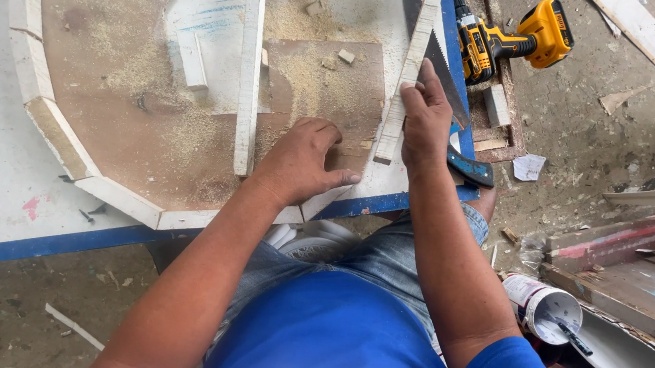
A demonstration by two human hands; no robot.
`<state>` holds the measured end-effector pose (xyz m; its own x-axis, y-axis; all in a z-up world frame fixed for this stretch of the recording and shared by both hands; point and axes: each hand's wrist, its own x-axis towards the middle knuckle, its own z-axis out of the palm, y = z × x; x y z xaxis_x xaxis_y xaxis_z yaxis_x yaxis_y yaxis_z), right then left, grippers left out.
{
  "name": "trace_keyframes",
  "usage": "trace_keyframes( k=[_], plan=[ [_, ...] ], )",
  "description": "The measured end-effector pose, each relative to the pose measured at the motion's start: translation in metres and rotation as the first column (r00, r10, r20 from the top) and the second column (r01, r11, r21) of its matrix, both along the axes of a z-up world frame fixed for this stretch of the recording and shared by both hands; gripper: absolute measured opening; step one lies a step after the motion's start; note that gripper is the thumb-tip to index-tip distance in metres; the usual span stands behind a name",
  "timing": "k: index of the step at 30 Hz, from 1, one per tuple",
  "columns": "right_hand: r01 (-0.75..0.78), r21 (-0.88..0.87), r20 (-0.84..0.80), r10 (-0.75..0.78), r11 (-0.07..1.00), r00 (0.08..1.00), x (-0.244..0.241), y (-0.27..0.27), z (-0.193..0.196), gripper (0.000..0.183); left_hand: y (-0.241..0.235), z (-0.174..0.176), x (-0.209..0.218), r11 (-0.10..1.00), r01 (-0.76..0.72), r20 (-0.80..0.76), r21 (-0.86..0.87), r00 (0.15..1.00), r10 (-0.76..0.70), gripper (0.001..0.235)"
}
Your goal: Using a hand saw to cut small strips of material and fitting them into a template on a workbench.
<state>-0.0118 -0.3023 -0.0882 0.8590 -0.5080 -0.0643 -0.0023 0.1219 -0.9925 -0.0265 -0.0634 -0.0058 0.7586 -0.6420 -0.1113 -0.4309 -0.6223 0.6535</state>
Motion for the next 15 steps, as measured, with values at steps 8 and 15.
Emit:
trace_keyframes(
  k=[8, 15],
  plan=[
    [-0.127, -0.492, -0.415, -0.104, 0.861, 0.904, 0.008, 0.029, 0.039, 0.089, -0.002, -0.014, 0.005, 0.998, 0.042, 0.049, -0.048, 0.998, -0.040, 0.067],
    [-0.257, -0.642, -0.484, -0.122, 0.722, 0.867, 0.009, 0.043, 0.051, 0.076, -0.002, -0.020, 0.004, 0.996, 0.067, 0.113, -0.062, 0.992, -0.060, 0.058]
  ],
)
